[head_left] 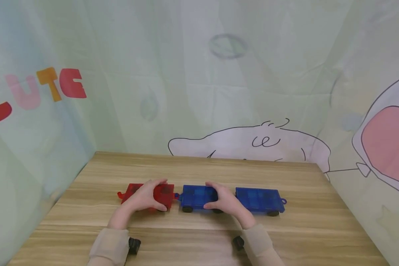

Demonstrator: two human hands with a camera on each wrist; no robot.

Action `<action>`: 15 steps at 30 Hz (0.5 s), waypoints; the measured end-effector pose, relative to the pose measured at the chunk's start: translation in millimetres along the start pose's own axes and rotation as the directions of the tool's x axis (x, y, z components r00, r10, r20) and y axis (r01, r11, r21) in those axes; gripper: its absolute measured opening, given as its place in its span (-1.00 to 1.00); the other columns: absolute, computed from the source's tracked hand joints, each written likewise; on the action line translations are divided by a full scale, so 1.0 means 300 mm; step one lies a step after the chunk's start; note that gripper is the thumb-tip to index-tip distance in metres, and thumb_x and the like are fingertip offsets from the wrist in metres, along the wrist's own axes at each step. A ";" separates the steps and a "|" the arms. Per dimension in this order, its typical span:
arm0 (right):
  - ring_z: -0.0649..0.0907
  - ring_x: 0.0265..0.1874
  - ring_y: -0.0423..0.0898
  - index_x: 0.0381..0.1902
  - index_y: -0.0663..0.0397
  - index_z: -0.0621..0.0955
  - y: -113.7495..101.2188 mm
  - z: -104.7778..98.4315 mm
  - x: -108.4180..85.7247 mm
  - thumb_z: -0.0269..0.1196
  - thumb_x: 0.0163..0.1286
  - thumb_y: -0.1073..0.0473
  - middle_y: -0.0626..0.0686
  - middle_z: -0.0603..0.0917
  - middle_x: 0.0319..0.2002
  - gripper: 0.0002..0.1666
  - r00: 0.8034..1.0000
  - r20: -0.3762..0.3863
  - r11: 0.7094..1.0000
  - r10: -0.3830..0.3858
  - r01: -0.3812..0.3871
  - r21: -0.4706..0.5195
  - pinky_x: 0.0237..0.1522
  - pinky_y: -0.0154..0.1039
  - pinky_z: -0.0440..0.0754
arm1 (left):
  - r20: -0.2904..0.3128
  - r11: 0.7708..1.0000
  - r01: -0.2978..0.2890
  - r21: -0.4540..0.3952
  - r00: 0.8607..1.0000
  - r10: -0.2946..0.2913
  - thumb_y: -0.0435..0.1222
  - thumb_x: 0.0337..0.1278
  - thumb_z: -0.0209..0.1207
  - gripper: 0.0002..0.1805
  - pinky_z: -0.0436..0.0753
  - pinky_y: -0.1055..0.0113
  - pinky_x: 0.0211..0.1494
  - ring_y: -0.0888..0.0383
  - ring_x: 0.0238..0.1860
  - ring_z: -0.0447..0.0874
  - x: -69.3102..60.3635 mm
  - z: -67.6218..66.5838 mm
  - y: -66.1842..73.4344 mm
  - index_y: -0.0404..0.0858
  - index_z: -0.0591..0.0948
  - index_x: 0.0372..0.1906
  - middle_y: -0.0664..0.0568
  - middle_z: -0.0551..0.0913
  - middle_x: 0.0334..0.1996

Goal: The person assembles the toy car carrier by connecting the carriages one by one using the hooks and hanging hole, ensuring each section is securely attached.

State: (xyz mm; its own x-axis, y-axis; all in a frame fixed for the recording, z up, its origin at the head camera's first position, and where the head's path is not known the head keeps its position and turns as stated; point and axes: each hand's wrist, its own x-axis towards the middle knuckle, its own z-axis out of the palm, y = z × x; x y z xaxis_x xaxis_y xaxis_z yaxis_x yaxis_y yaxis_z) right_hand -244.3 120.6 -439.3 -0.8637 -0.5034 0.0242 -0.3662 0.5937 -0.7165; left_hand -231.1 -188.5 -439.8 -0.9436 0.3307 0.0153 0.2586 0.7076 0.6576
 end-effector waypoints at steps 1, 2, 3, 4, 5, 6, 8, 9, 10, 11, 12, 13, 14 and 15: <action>0.37 0.39 0.20 0.37 0.29 0.35 0.000 0.000 0.000 0.47 0.14 0.07 0.24 0.44 0.35 -0.08 1.000 -0.001 1.000 -0.002 0.002 -0.001 0.41 0.15 0.29 | 0.002 1.000 0.001 0.000 1.000 -0.001 -0.15 -0.31 0.56 0.03 0.33 -0.26 0.36 -0.27 0.34 0.33 0.000 -0.001 0.002 -0.38 0.35 0.37 -0.24 0.46 0.30; 0.37 0.39 0.20 0.37 0.29 0.35 -0.001 0.000 -0.001 0.48 0.14 0.08 0.24 0.44 0.35 -0.08 1.000 -0.001 1.000 -0.004 0.004 -0.002 0.40 0.15 0.30 | 0.003 1.000 -0.004 0.006 1.000 0.004 -0.15 -0.32 0.57 0.03 0.31 -0.27 0.36 -0.28 0.35 0.31 0.000 -0.003 0.005 -0.39 0.34 0.37 -0.25 0.46 0.30; 0.37 0.39 0.20 0.37 0.30 0.35 -0.001 0.000 -0.002 0.48 0.14 0.09 0.25 0.44 0.35 -0.08 1.000 -0.002 1.000 -0.007 0.007 -0.003 0.40 0.15 0.30 | 0.006 1.000 -0.010 0.011 1.000 0.010 -0.15 -0.32 0.57 0.04 0.29 -0.28 0.37 -0.30 0.35 0.30 0.000 -0.003 0.007 -0.39 0.34 0.37 -0.25 0.45 0.31; 0.37 0.39 0.20 0.37 0.30 0.35 -0.002 0.000 -0.002 0.48 0.14 0.09 0.25 0.44 0.35 -0.08 1.000 -0.003 1.000 -0.011 0.011 -0.005 0.40 0.15 0.30 | 0.007 1.000 -0.015 0.013 1.000 0.015 -0.16 -0.33 0.57 0.04 0.26 -0.29 0.38 -0.32 0.36 0.28 0.000 -0.004 0.011 -0.39 0.35 0.37 -0.26 0.45 0.31; 0.37 0.39 0.20 0.37 0.31 0.35 -0.003 -0.001 -0.004 0.48 0.14 0.10 0.25 0.44 0.35 -0.08 1.000 -0.005 1.000 -0.014 0.014 -0.008 0.40 0.14 0.31 | 0.009 1.000 -0.020 0.018 1.000 0.020 -0.17 -0.33 0.57 0.04 0.25 -0.30 0.38 -0.33 0.37 0.27 0.000 -0.005 0.015 -0.40 0.34 0.37 -0.27 0.44 0.31; 0.37 0.39 0.21 0.37 0.31 0.35 -0.004 -0.002 -0.005 0.48 0.13 0.10 0.25 0.44 0.35 -0.08 1.000 -0.006 1.000 -0.017 0.017 -0.010 0.39 0.15 0.31 | 0.012 0.999 -0.025 0.026 1.000 0.025 -0.17 -0.34 0.58 0.04 0.26 -0.31 0.37 -0.35 0.36 0.26 -0.001 -0.006 0.019 -0.40 0.34 0.37 -0.28 0.44 0.32; 0.37 0.39 0.21 0.37 0.30 0.35 -0.009 -0.004 -0.007 0.47 0.15 0.11 0.25 0.44 0.35 -0.09 1.000 -0.008 1.000 -0.018 0.018 -0.013 0.40 0.15 0.31 | 0.016 0.998 -0.032 0.054 0.999 0.031 -0.16 -0.34 0.58 0.05 0.27 -0.32 0.36 -0.39 0.36 0.24 0.000 -0.009 0.026 -0.39 0.35 0.37 -0.30 0.43 0.32; 0.37 0.39 0.20 0.38 0.29 0.35 -0.012 -0.006 -0.009 0.46 0.16 0.11 0.24 0.44 0.35 -0.10 1.000 -0.009 1.000 -0.017 0.017 -0.014 0.40 0.15 0.30 | 0.018 0.998 -0.030 0.064 0.999 0.029 -0.16 -0.35 0.58 0.05 0.27 -0.32 0.36 -0.39 0.36 0.25 0.001 -0.010 0.029 -0.39 0.35 0.37 -0.31 0.43 0.32; 0.37 0.39 0.20 0.38 0.29 0.34 -0.015 -0.008 -0.011 0.44 0.18 0.11 0.24 0.44 0.35 -0.12 1.000 -0.011 1.000 -0.015 0.015 -0.013 0.40 0.15 0.30 | 0.020 0.997 -0.030 0.077 0.999 0.029 -0.16 -0.35 0.58 0.05 0.29 -0.31 0.35 -0.39 0.35 0.26 0.001 -0.011 0.034 -0.38 0.35 0.37 -0.31 0.43 0.31; 0.37 0.39 0.20 0.38 0.28 0.34 -0.019 -0.010 -0.013 0.43 0.21 0.11 0.23 0.44 0.36 -0.14 1.000 -0.013 1.000 -0.012 0.011 -0.013 0.40 0.16 0.30 | 0.022 0.996 -0.031 0.087 0.999 0.029 -0.16 -0.35 0.58 0.05 0.31 -0.30 0.34 -0.38 0.34 0.28 0.001 -0.012 0.038 -0.38 0.35 0.37 -0.31 0.43 0.31; 0.37 0.39 0.21 0.38 0.27 0.34 -0.022 -0.012 -0.015 0.40 0.24 0.11 0.23 0.44 0.36 -0.16 1.000 -0.014 1.000 -0.010 0.010 -0.015 0.40 0.16 0.30 | 0.022 0.995 -0.034 0.096 0.999 0.032 -0.15 -0.35 0.58 0.06 0.33 -0.29 0.33 -0.37 0.33 0.29 0.002 -0.013 0.042 -0.38 0.35 0.37 -0.32 0.44 0.30; 0.37 0.39 0.20 0.39 0.25 0.35 -0.025 -0.014 -0.017 0.38 0.26 0.11 0.22 0.44 0.36 -0.19 1.000 -0.016 1.000 -0.004 0.004 -0.016 0.40 0.17 0.30 | 0.019 0.994 -0.038 0.103 0.999 0.037 -0.13 -0.34 0.58 0.05 0.35 -0.28 0.33 -0.36 0.32 0.31 0.002 -0.013 0.045 -0.38 0.35 0.37 -0.32 0.44 0.30; 0.37 0.39 0.20 0.39 0.24 0.35 -0.027 -0.016 -0.019 0.37 0.28 0.11 0.22 0.44 0.36 -0.21 1.000 -0.019 1.000 0.001 -0.001 -0.017 0.39 0.17 0.30 | 0.013 0.994 -0.045 0.102 0.999 0.044 -0.12 -0.31 0.57 0.04 0.36 -0.27 0.32 -0.34 0.32 0.32 0.002 -0.013 0.050 -0.38 0.35 0.37 -0.31 0.44 0.30; 0.38 0.39 0.20 0.39 0.23 0.35 -0.028 -0.019 -0.021 0.35 0.29 0.11 0.21 0.45 0.36 -0.23 1.000 -0.025 1.000 0.004 -0.004 -0.017 0.39 0.18 0.30 | 0.000 0.994 -0.050 0.100 0.999 0.050 -0.11 -0.27 0.55 0.01 0.38 -0.26 0.32 -0.32 0.32 0.34 0.002 -0.012 0.055 -0.36 0.35 0.37 -0.30 0.44 0.31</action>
